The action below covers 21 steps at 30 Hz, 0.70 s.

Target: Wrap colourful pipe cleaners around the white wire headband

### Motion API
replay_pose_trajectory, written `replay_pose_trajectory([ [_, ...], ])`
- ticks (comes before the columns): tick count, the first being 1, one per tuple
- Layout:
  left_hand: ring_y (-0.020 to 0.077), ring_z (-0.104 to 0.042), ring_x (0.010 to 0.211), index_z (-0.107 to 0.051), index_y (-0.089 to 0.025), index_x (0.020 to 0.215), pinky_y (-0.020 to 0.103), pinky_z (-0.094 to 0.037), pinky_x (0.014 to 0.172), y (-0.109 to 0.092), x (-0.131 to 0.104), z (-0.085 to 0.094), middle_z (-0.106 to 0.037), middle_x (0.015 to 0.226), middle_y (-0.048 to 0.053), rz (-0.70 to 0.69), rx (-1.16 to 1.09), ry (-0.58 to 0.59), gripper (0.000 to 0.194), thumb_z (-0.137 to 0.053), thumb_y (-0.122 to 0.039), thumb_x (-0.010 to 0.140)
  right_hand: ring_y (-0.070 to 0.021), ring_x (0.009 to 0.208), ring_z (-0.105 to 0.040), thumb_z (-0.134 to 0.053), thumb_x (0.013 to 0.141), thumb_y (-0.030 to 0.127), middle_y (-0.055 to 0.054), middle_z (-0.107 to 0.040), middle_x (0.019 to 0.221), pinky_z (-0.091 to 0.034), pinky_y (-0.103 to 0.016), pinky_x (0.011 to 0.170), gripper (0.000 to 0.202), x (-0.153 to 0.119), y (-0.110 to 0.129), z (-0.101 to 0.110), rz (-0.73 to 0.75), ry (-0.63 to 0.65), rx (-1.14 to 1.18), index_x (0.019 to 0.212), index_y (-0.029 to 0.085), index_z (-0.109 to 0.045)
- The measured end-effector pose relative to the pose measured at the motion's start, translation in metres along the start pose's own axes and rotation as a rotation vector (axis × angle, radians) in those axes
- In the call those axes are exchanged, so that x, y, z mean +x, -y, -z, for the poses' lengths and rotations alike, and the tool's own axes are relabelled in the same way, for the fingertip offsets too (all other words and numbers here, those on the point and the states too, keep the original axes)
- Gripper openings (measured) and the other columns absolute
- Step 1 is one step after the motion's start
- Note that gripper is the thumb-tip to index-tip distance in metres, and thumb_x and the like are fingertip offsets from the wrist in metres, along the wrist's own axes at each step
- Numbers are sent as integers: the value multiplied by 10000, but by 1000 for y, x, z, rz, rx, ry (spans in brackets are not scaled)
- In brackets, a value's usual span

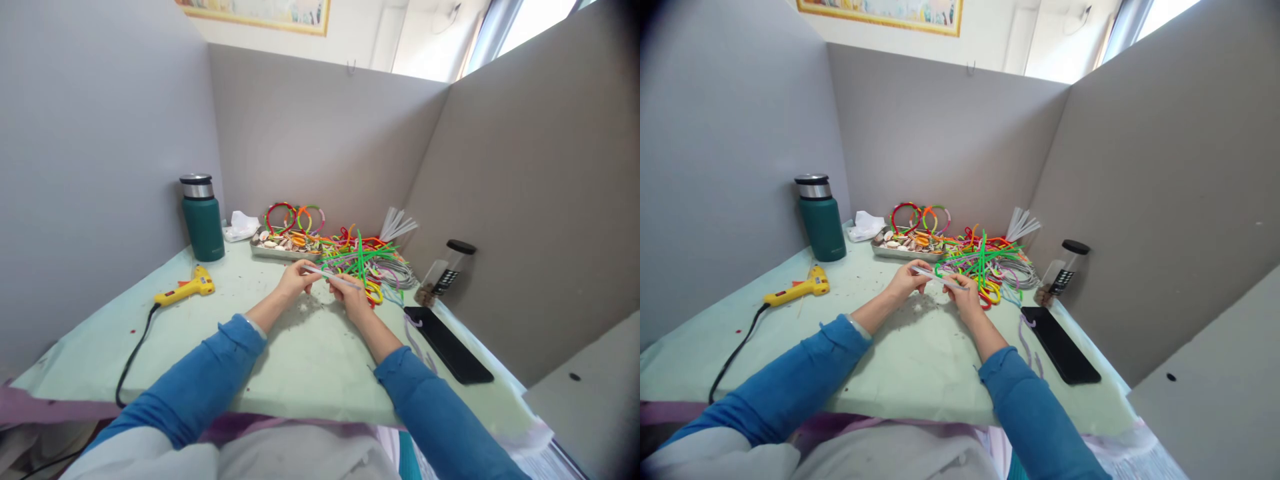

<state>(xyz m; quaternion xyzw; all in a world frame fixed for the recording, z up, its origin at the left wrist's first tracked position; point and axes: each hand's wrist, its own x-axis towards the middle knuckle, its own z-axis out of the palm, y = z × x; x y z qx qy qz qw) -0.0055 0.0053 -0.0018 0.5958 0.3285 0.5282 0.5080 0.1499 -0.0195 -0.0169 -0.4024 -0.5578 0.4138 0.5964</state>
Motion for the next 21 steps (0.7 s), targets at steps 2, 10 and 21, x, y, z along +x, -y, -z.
replay_pose_trajectory([
  [2,46,-419,367,-550,-144,795,187,-372,377,3,2,2,-488,506,-73,-40,-46,31,322,-713,-315,576,-72,401,-321,-642,658,366,24,-507,494,-181,-238,402,215,0,1,1,-32,20,47,618,159,-604],
  [10,42,-425,402,-640,-106,842,199,-407,394,6,4,5,-522,572,-39,-46,20,107,323,-704,-300,591,-66,408,-331,-658,647,413,23,-512,510,-181,-241,398,261,1,-4,3,-65,48,89,650,154,-627],
  [21,48,-408,414,-661,-82,931,194,-403,420,-2,1,1,-508,482,-38,13,93,154,395,-699,-307,609,-69,410,-328,-650,662,443,23,-513,525,-201,-230,401,288,-1,0,4,-37,90,55,665,158,-609],
])
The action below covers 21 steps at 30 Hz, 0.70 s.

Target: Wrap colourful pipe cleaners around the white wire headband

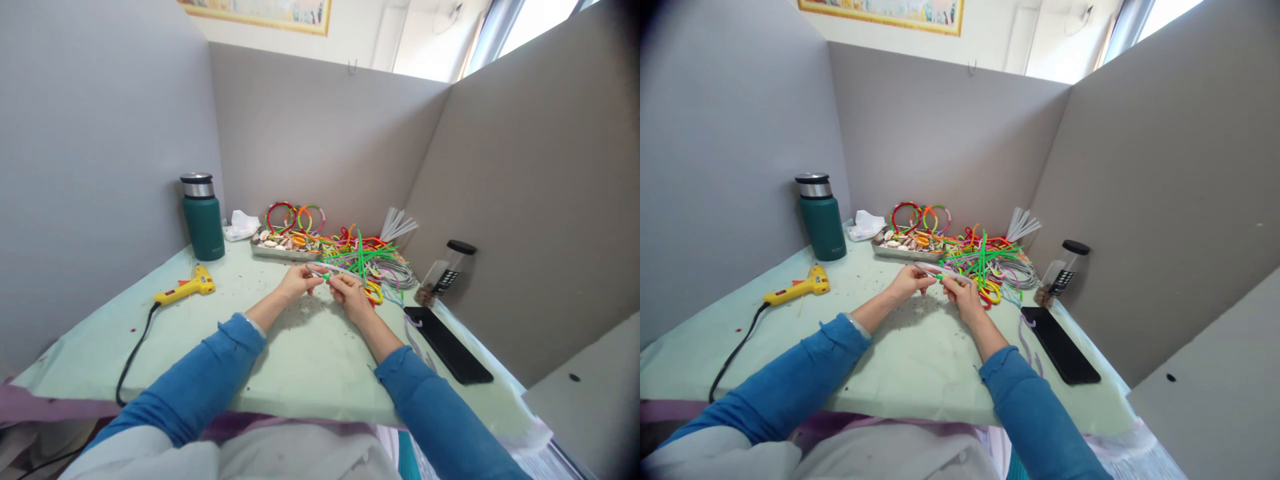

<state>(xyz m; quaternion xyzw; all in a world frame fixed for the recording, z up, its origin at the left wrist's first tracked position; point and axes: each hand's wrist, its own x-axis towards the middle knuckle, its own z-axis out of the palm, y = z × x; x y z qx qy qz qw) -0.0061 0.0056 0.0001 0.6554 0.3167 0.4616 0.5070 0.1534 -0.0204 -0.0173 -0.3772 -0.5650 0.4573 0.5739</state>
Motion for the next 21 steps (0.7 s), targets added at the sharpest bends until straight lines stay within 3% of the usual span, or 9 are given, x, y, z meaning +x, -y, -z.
replay_pose_trajectory([
  [9,64,-402,380,-660,-61,789,208,-378,397,-1,-1,-1,-463,416,-40,-3,65,2,321,-692,-329,615,-72,425,-329,-628,676,444,23,-503,527,-219,-231,421,296,-1,-2,0,28,0,-31,615,162,-563],
  [15,62,-414,394,-660,-68,927,201,-371,406,4,0,-1,-506,468,-33,-22,93,9,402,-667,-352,641,-74,403,-313,-625,671,414,33,-457,462,-198,-235,410,270,-4,8,-3,37,16,-86,590,167,-551],
  [21,65,-401,390,-666,-71,930,207,-381,408,-3,-4,-3,-456,425,-55,-6,96,-10,387,-653,-330,642,-71,406,-316,-615,682,417,23,-497,506,-193,-230,404,261,-2,2,-2,46,21,-77,631,166,-563],
])
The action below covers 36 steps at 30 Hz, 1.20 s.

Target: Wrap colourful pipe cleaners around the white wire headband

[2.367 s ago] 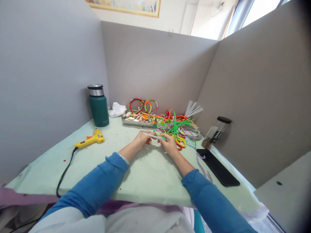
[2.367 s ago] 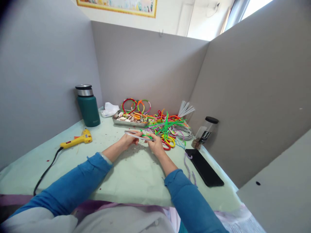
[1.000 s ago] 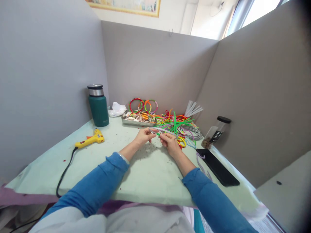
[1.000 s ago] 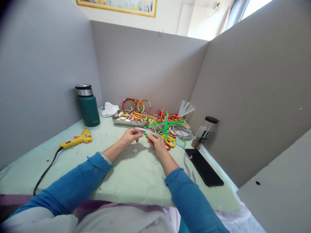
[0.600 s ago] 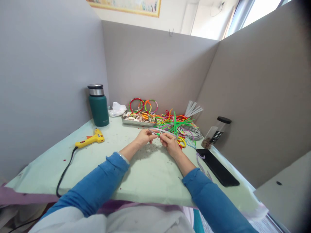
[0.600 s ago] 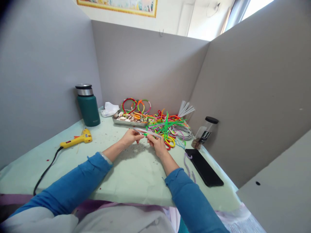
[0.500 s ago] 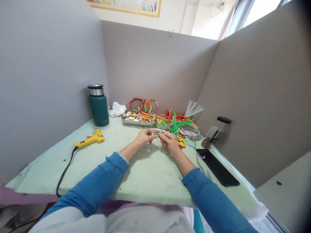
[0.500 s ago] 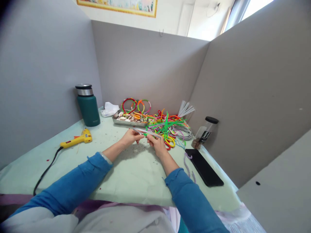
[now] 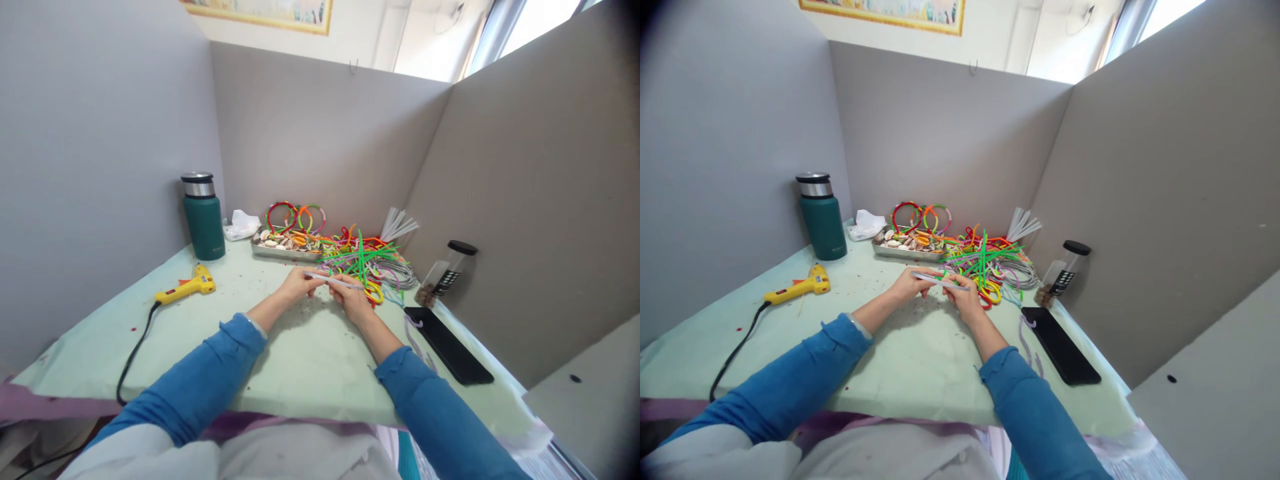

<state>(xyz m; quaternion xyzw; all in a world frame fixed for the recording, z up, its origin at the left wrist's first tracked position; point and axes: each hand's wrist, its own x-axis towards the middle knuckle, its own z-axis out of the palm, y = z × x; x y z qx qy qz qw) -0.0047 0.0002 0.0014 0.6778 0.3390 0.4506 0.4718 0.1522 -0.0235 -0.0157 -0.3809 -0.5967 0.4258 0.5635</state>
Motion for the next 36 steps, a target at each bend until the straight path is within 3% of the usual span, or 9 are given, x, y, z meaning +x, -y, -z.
replay_pose_trajectory([
  [8,65,-403,371,-667,-70,938,200,-361,404,-7,-3,-1,-463,401,-53,37,41,-16,351,-629,-285,663,-71,404,-326,-634,666,434,28,-510,515,-197,-227,403,268,3,-9,2,4,-8,14,659,170,-586],
  [15,40,-428,396,-684,-80,865,200,-373,380,-7,-1,-1,-625,728,35,-32,111,-89,296,-650,-288,657,-63,400,-317,-638,652,435,19,-519,529,-184,-219,380,277,4,-10,1,-5,-30,37,675,163,-594],
  [26,38,-429,422,-678,-103,782,189,-364,391,8,6,4,-607,742,28,-67,158,-133,269,-648,-346,670,-71,413,-338,-643,651,390,26,-497,512,-203,-230,409,239,1,1,-1,-36,-36,99,609,169,-562],
  [31,43,-432,456,-669,-123,942,191,-373,413,7,5,6,-592,809,29,-152,144,-95,334,-633,-337,687,-68,414,-335,-636,665,390,22,-502,529,-211,-226,409,240,3,-2,0,-41,-26,95,624,165,-564],
  [36,62,-450,531,-683,-137,895,187,-374,460,8,6,6,-596,823,35,-207,226,-108,287,-633,-335,695,-70,415,-343,-640,661,374,25,-505,525,-215,-228,412,221,4,-7,1,-40,-14,126,638,163,-580],
])
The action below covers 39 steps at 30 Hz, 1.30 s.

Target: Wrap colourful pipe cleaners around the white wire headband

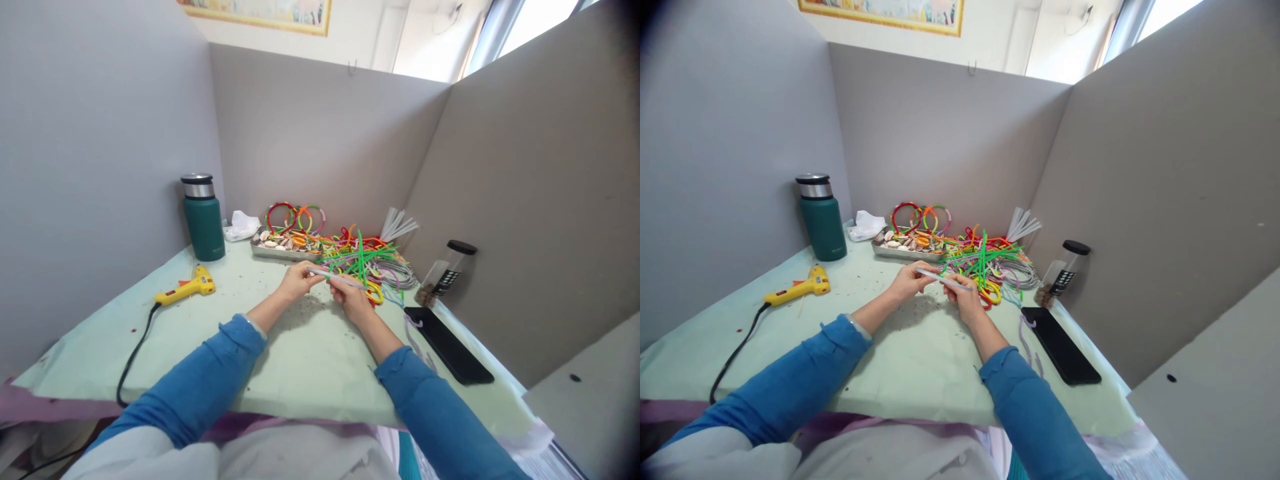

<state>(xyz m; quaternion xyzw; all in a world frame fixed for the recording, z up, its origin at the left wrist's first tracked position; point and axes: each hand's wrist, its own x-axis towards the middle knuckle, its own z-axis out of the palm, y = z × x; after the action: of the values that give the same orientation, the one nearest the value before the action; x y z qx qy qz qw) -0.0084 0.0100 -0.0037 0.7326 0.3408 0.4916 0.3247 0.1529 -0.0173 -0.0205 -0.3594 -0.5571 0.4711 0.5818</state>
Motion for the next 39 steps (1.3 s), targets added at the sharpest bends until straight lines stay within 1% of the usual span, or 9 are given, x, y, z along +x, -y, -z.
replay_pose_trajectory([
  [5,69,-435,537,-691,-142,829,190,-351,480,5,1,3,-585,763,29,-40,152,8,256,-595,-360,736,-67,416,-341,-651,663,407,20,-513,537,-208,-232,412,257,1,-2,1,-22,-12,-1,649,156,-595],
  [9,78,-449,557,-667,-145,875,190,-351,511,7,1,3,-593,733,20,-94,214,39,268,-555,-363,768,-59,400,-321,-655,664,411,32,-507,523,-196,-226,410,257,1,0,2,-31,33,17,659,161,-596],
  [12,82,-432,518,-638,-126,860,193,-337,498,6,1,2,-548,600,-9,-63,231,48,283,-532,-374,776,-57,407,-320,-657,668,407,28,-511,534,-190,-224,412,257,0,0,1,-28,35,13,657,159,-592],
  [15,82,-418,476,-611,-121,780,193,-318,470,4,1,1,-473,491,-36,-14,233,113,282,-491,-375,789,-65,419,-320,-642,682,412,24,-503,528,-188,-226,413,258,-1,1,1,-14,17,-38,653,161,-590],
  [22,76,-404,405,-543,-139,759,187,-341,417,-5,-2,2,-399,442,-71,119,54,192,236,-492,-369,741,-78,404,-313,-607,705,387,48,-396,412,-205,-232,415,270,-6,10,-4,51,-2,-202,556,170,-545],
  [26,66,-390,398,-509,-152,695,182,-360,413,-13,-3,3,-390,432,-77,182,-14,189,193,-522,-344,682,-75,403,-309,-612,699,388,43,-436,444,-198,-229,410,249,-5,8,-4,82,2,-226,595,165,-572],
  [29,64,-386,388,-491,-156,644,183,-357,411,-13,-4,4,-386,414,-77,212,-35,183,187,-536,-338,654,-75,408,-314,-609,708,399,36,-469,478,-199,-227,409,249,-2,1,0,101,9,-240,630,164,-591],
  [34,72,-386,367,-482,-155,574,200,-344,400,-8,-4,2,-403,399,-50,258,-123,204,206,-515,-327,682,-81,419,-337,-605,711,407,33,-485,494,-222,-225,412,249,3,-8,3,116,-14,-269,638,170,-595],
  [39,51,-353,355,-504,-140,572,212,-365,392,-10,-6,-2,-456,482,-24,352,-330,273,269,-513,-371,711,-82,416,-337,-609,703,391,35,-473,478,-220,-227,411,241,1,-2,0,99,-28,-258,613,168,-588],
])
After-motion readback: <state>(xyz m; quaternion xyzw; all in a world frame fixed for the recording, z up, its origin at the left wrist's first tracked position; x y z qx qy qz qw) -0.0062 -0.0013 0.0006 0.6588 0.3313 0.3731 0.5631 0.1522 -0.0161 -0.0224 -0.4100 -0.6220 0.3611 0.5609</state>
